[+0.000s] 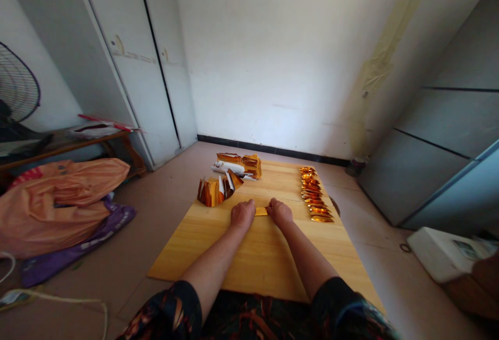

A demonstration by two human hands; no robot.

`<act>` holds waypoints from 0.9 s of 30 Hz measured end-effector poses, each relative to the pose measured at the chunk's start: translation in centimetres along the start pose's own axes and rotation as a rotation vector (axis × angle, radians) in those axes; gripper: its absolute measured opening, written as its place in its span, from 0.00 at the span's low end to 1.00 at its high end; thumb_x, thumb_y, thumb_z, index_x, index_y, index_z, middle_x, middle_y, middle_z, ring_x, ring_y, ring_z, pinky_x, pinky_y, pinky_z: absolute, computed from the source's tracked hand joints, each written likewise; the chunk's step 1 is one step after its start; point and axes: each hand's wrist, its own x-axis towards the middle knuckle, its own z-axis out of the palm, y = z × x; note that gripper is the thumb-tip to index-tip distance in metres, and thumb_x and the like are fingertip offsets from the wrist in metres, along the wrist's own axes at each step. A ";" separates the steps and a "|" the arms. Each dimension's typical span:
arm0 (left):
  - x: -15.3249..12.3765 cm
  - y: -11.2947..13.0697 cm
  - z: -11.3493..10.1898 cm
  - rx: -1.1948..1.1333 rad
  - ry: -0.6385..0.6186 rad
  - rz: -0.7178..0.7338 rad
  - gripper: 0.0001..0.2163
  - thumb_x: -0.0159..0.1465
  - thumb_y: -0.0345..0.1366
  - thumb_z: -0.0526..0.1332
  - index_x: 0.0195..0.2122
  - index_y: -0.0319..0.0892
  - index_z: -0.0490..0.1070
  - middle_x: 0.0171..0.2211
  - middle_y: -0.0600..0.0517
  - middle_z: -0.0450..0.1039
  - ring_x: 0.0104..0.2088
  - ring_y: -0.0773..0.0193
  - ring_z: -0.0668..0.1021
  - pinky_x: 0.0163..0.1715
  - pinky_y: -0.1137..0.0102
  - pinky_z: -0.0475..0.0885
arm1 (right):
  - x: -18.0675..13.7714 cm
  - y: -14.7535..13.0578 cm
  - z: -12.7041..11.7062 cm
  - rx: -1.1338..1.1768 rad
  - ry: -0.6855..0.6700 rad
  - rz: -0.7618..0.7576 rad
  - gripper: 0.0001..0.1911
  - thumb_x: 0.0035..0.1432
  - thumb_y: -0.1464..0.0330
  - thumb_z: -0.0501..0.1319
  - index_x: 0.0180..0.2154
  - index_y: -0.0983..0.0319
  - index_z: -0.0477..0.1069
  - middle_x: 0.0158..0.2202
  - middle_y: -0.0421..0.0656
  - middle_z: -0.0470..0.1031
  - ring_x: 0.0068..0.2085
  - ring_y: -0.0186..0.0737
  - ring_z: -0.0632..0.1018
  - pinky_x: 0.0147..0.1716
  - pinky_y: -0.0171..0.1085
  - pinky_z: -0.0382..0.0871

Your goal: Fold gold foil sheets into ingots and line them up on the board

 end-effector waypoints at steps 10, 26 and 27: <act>-0.3 0.0 0.1 0.005 0.065 0.077 0.09 0.64 0.33 0.51 0.42 0.43 0.68 0.40 0.45 0.72 0.44 0.58 0.73 0.41 0.66 0.67 | -0.7 1.0 2.0 -0.067 0.177 -0.178 0.08 0.62 0.68 0.51 0.39 0.58 0.68 0.41 0.44 0.71 0.41 0.37 0.74 0.31 0.31 0.62; -1.4 0.3 0.9 -0.035 0.133 0.334 0.13 0.65 0.35 0.52 0.31 0.41 0.75 0.34 0.46 0.70 0.39 0.58 0.71 0.38 0.65 0.64 | -2.9 2.3 2.4 -0.146 0.222 -0.106 0.06 0.62 0.70 0.53 0.38 0.60 0.68 0.37 0.42 0.72 0.37 0.34 0.73 0.27 0.31 0.57; -1.5 0.3 1.0 -0.044 0.134 0.321 0.12 0.64 0.35 0.53 0.31 0.41 0.75 0.34 0.46 0.70 0.39 0.58 0.70 0.38 0.65 0.64 | -2.8 2.4 2.2 -0.134 0.221 -0.109 0.07 0.62 0.70 0.52 0.37 0.60 0.68 0.37 0.42 0.72 0.37 0.34 0.73 0.27 0.31 0.56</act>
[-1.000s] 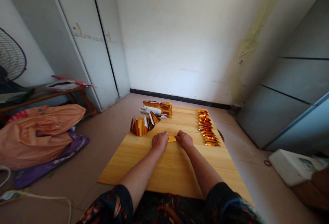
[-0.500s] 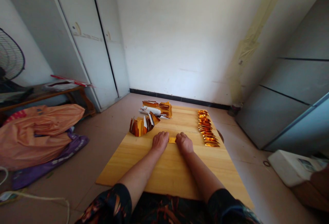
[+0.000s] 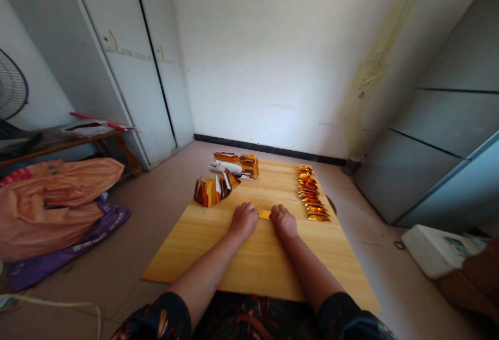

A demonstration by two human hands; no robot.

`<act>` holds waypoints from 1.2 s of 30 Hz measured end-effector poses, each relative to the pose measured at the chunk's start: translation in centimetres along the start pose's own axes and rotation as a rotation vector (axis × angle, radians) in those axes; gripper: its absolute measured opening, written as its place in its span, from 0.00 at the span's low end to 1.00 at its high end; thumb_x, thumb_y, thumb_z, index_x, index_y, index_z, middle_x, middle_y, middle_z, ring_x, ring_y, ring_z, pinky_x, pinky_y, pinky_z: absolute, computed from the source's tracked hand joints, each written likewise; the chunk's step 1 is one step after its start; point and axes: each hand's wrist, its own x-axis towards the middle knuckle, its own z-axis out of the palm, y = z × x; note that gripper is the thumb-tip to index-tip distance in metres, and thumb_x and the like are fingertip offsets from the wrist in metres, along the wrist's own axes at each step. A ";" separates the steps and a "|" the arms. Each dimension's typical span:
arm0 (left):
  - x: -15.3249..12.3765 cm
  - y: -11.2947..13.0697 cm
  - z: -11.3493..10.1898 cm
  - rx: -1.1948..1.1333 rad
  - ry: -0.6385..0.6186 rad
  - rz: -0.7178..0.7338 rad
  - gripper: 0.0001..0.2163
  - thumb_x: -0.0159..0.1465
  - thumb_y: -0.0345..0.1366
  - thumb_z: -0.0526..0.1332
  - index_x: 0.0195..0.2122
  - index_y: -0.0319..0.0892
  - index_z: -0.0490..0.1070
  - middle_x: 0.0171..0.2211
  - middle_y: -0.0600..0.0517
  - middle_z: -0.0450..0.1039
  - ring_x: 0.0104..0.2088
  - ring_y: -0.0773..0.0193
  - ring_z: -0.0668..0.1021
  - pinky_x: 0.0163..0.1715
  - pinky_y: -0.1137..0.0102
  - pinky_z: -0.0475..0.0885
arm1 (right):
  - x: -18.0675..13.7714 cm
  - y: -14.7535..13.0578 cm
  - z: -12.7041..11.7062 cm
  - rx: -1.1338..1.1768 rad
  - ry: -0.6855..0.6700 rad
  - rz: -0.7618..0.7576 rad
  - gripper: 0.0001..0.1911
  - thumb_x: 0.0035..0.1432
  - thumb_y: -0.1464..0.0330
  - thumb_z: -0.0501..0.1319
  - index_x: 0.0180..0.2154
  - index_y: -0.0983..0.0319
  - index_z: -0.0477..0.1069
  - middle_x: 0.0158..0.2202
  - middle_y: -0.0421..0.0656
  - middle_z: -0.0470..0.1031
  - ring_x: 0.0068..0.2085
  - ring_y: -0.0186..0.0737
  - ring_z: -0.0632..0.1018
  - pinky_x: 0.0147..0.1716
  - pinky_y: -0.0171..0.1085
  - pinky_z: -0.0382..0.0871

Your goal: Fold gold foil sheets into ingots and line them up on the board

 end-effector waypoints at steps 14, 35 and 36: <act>0.0 -0.1 0.1 -0.038 0.045 0.114 0.09 0.64 0.32 0.54 0.31 0.42 0.73 0.34 0.48 0.71 0.40 0.59 0.70 0.38 0.66 0.62 | -0.2 -1.4 -0.3 0.161 0.071 0.203 0.09 0.59 0.63 0.55 0.34 0.59 0.71 0.37 0.44 0.72 0.42 0.40 0.70 0.34 0.34 0.56; 0.4 -0.7 -0.3 -0.261 -0.038 -0.158 0.07 0.60 0.34 0.59 0.33 0.51 0.76 0.40 0.53 0.73 0.47 0.60 0.69 0.46 0.63 0.59 | -0.1 -0.1 -0.3 0.323 0.019 0.222 0.10 0.51 0.70 0.58 0.35 0.58 0.76 0.39 0.43 0.73 0.43 0.39 0.70 0.38 0.33 0.59; 0.4 -0.8 -0.3 -0.271 -0.036 -0.158 0.07 0.60 0.33 0.58 0.33 0.51 0.76 0.40 0.53 0.73 0.46 0.60 0.69 0.46 0.63 0.59 | -0.1 0.2 -0.2 0.324 0.022 0.213 0.11 0.51 0.72 0.57 0.35 0.57 0.76 0.39 0.43 0.73 0.42 0.39 0.71 0.38 0.32 0.59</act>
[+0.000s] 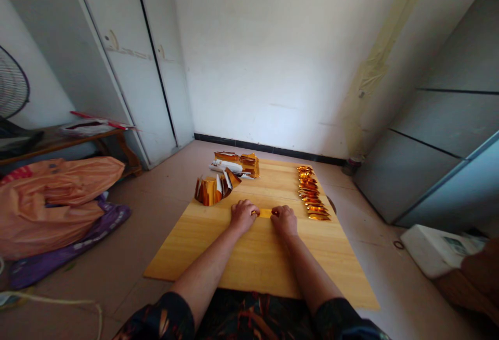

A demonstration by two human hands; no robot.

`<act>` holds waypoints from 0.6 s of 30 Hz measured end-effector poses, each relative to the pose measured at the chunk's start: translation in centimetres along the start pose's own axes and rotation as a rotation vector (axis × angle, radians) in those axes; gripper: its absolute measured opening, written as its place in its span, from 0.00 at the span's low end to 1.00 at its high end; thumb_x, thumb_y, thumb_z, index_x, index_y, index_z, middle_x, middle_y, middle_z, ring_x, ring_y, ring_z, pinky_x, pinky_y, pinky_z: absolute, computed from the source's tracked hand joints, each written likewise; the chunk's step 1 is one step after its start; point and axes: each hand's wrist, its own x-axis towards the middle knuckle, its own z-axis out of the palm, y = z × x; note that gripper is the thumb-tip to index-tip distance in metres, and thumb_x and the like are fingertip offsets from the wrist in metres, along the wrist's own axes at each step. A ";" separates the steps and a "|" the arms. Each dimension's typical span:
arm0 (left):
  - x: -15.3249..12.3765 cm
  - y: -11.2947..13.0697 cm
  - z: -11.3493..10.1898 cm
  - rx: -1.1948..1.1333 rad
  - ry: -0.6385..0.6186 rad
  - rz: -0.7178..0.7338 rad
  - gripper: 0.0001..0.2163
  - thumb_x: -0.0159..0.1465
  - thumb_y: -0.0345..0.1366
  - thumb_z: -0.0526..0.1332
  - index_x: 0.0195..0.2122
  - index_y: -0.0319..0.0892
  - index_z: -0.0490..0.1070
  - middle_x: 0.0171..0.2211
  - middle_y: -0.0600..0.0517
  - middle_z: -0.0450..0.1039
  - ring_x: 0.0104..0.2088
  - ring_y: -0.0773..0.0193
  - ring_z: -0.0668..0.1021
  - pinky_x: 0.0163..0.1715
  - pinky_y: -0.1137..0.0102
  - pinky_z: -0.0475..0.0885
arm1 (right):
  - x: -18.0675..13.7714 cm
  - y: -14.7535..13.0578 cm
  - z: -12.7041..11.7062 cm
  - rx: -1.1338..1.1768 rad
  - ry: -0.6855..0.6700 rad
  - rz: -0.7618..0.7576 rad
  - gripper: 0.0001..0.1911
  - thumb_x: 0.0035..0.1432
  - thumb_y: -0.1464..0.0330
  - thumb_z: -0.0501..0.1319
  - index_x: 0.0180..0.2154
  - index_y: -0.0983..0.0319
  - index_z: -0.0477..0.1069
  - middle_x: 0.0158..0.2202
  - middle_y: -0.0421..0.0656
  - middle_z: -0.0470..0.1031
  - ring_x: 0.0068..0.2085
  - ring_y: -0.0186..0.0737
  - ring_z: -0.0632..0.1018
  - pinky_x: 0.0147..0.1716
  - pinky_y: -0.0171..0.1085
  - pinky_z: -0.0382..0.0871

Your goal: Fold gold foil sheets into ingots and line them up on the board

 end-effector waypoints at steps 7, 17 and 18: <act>0.0 -0.6 -0.1 -0.024 -0.025 0.014 0.13 0.59 0.27 0.56 0.35 0.52 0.77 0.41 0.54 0.73 0.46 0.62 0.70 0.45 0.64 0.60 | 0.3 0.9 0.1 -0.017 0.008 -0.086 0.14 0.53 0.75 0.54 0.33 0.57 0.78 0.36 0.42 0.75 0.40 0.37 0.72 0.37 0.29 0.60; -0.2 -0.8 0.0 -0.005 -0.024 0.059 0.16 0.59 0.25 0.53 0.39 0.51 0.75 0.42 0.54 0.73 0.47 0.62 0.69 0.45 0.65 0.60 | 0.1 1.0 0.1 -0.014 0.006 -0.121 0.15 0.57 0.76 0.52 0.39 0.59 0.76 0.39 0.44 0.73 0.41 0.35 0.72 0.38 0.29 0.60; -0.3 -0.7 0.0 0.000 -0.009 0.070 0.15 0.59 0.26 0.54 0.41 0.51 0.74 0.43 0.54 0.72 0.47 0.62 0.69 0.46 0.65 0.60 | 0.1 0.9 0.2 -0.027 0.012 -0.112 0.16 0.58 0.75 0.52 0.43 0.58 0.74 0.41 0.44 0.72 0.42 0.36 0.72 0.38 0.29 0.60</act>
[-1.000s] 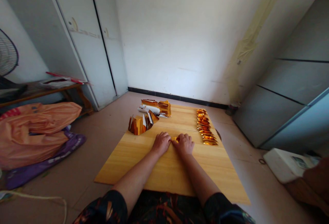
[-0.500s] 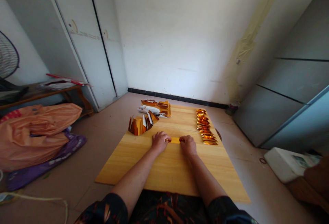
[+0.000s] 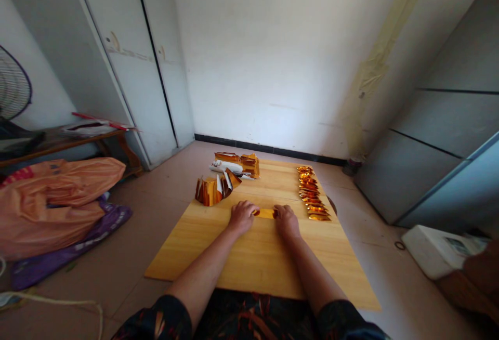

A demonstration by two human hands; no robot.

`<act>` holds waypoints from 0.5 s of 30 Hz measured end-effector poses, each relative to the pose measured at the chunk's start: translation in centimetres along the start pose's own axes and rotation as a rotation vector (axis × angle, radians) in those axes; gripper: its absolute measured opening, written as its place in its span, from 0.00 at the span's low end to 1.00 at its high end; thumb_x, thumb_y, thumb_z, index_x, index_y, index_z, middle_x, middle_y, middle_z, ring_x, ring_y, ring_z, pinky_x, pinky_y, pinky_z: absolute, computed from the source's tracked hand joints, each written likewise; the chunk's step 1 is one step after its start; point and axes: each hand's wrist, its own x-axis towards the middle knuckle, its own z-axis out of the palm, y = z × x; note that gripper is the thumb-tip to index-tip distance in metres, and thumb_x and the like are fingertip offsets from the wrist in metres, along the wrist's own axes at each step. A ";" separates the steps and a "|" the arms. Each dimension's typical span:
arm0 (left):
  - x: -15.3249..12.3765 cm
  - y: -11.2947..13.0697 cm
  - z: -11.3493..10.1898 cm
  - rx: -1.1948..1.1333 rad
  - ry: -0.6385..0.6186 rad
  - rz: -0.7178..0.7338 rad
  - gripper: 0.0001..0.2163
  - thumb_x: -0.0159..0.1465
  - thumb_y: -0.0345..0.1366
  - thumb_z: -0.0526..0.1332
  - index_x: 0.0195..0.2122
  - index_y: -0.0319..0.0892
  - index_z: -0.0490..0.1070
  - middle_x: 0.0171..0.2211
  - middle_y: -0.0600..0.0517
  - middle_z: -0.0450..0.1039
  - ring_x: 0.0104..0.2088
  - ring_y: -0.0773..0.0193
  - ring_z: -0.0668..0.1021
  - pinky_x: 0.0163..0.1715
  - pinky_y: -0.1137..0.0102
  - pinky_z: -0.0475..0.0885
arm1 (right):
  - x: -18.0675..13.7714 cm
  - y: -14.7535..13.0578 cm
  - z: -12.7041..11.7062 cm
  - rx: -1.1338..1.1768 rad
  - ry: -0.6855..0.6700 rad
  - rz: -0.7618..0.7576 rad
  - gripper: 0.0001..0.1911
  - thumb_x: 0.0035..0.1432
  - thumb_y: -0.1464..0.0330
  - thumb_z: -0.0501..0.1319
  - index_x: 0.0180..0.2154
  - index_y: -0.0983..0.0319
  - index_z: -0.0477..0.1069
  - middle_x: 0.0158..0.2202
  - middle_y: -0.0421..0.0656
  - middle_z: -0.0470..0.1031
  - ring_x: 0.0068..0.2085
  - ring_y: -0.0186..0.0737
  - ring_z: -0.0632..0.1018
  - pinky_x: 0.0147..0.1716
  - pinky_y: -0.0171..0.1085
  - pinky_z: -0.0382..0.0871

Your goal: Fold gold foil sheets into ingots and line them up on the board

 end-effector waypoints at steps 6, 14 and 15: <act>-0.4 0.2 0.5 0.105 0.062 0.049 0.16 0.60 0.35 0.57 0.51 0.47 0.67 0.46 0.49 0.69 0.49 0.57 0.68 0.47 0.62 0.61 | 0.0 -0.7 -0.3 -0.051 -0.028 0.006 0.12 0.58 0.72 0.54 0.40 0.57 0.74 0.43 0.43 0.71 0.42 0.36 0.71 0.39 0.31 0.60; -0.7 0.1 0.6 0.011 0.144 0.083 0.13 0.56 0.28 0.59 0.43 0.45 0.68 0.49 0.49 0.64 0.50 0.58 0.67 0.49 0.63 0.63 | -1.0 0.1 0.0 0.050 0.112 -0.134 0.11 0.57 0.75 0.52 0.37 0.59 0.71 0.40 0.41 0.69 0.35 0.32 0.72 0.34 0.29 0.59; -0.8 0.1 0.5 0.003 0.159 0.101 0.12 0.55 0.27 0.58 0.41 0.45 0.68 0.47 0.49 0.65 0.49 0.59 0.67 0.48 0.63 0.63 | -1.0 0.2 0.2 0.063 0.135 -0.147 0.11 0.56 0.75 0.51 0.36 0.60 0.70 0.40 0.41 0.69 0.35 0.32 0.71 0.33 0.29 0.59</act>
